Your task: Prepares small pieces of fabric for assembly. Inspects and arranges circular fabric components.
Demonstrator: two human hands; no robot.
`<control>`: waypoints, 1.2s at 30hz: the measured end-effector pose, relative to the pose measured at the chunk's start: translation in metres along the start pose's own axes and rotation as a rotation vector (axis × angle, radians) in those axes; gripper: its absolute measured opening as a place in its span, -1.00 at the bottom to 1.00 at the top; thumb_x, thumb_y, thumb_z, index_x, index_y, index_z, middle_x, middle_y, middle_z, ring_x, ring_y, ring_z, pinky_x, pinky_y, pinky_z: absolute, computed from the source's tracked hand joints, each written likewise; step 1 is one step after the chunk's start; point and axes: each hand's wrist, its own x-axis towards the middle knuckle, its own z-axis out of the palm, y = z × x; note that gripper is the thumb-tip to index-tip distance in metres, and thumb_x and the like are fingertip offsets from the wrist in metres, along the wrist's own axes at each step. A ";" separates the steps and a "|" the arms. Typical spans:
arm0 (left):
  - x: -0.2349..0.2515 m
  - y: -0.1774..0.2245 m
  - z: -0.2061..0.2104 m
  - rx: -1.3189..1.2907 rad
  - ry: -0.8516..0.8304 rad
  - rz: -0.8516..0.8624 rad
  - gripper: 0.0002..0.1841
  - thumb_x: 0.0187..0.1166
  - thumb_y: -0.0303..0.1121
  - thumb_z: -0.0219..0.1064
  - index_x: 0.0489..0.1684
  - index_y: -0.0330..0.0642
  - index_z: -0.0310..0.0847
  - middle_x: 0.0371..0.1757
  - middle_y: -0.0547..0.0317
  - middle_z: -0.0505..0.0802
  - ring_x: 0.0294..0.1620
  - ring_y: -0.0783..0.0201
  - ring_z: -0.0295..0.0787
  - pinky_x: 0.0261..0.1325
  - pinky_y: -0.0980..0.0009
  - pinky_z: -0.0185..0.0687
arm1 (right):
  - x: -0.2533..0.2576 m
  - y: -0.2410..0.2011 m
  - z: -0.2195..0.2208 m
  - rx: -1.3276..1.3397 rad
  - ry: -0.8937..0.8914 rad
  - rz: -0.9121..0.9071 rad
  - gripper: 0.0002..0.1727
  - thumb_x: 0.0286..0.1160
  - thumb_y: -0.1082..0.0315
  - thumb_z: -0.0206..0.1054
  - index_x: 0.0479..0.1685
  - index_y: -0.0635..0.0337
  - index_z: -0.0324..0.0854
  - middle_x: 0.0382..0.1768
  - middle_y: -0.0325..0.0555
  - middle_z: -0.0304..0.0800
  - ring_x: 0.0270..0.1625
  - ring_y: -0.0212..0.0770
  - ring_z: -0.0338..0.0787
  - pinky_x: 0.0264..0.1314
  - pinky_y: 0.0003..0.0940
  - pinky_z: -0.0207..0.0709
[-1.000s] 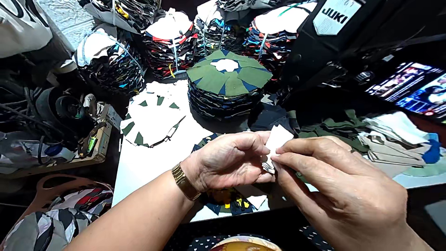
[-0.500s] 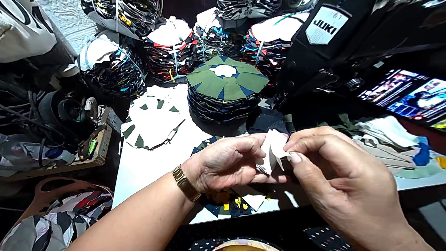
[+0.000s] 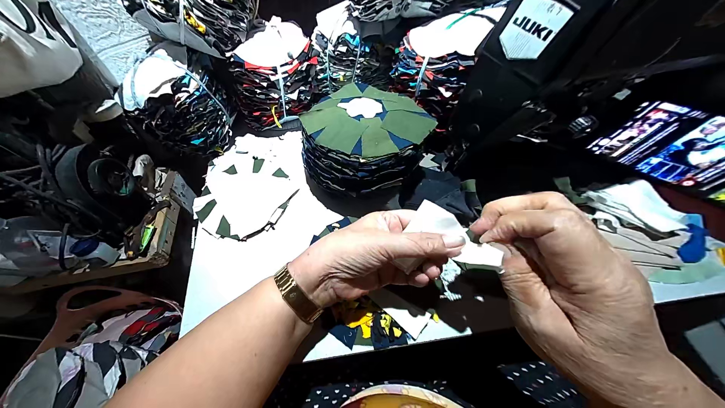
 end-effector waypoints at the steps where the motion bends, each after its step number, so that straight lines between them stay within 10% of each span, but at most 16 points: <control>1: 0.000 0.000 0.000 0.021 -0.003 0.005 -0.88 0.70 -0.51 0.19 -0.16 -0.17 0.66 -0.40 0.24 0.77 -0.49 0.55 0.63 -0.34 0.67 0.61 | 0.000 0.001 0.001 -0.019 0.010 -0.014 -0.84 0.73 0.35 0.05 -0.07 0.18 0.52 -0.01 -0.19 0.53 0.10 -0.44 0.59 0.11 -0.63 0.52; 9: -0.002 0.001 0.004 0.091 -0.037 0.051 -0.75 0.56 -0.64 0.19 0.10 -0.25 0.65 -0.45 0.24 0.71 -0.64 0.61 0.43 -0.56 0.75 0.35 | -0.002 0.000 0.006 -0.084 0.055 -0.063 -0.86 0.71 0.41 0.09 -0.05 0.25 0.54 -0.08 -0.12 0.56 0.06 -0.39 0.61 0.10 -0.59 0.50; 16: -0.001 0.001 0.003 0.111 -0.029 0.014 -0.84 0.64 -0.58 0.20 -0.34 -0.21 0.65 -0.64 0.34 0.56 -0.72 0.64 0.27 -0.65 0.76 0.19 | -0.004 0.001 0.004 -0.205 0.080 -0.143 -0.86 0.69 0.42 0.08 -0.01 0.29 0.48 -0.06 0.02 0.55 0.07 -0.20 0.61 0.10 -0.42 0.51; 23: -0.001 0.002 0.004 0.063 -0.033 0.116 -0.85 0.53 -0.66 0.18 -0.27 -0.17 0.53 -0.62 0.29 0.55 -0.76 0.62 0.23 -0.71 0.75 0.12 | -0.005 0.000 0.009 -0.192 0.085 -0.121 -0.86 0.70 0.42 0.07 -0.03 0.29 0.50 -0.07 0.00 0.53 0.02 -0.24 0.60 0.04 -0.46 0.49; 27: -0.002 0.004 0.005 0.100 -0.071 0.068 -0.67 0.51 -0.66 0.18 0.19 -0.26 0.62 -0.46 0.27 0.71 -0.72 0.64 0.29 -0.69 0.76 0.17 | -0.005 0.000 0.011 -0.193 0.078 -0.138 -0.84 0.71 0.42 0.08 0.01 0.29 0.51 -0.05 0.03 0.57 0.09 -0.20 0.63 0.13 -0.40 0.53; 36: -0.003 0.005 0.004 0.129 0.002 0.013 -0.76 0.68 -0.53 0.16 -0.46 -0.17 0.62 -0.69 0.37 0.51 -0.78 0.64 0.18 -0.73 0.75 0.06 | -0.002 0.000 0.012 -0.185 0.089 -0.143 -0.86 0.70 0.40 0.09 -0.04 0.30 0.50 -0.07 0.03 0.56 0.05 -0.21 0.61 0.10 -0.41 0.50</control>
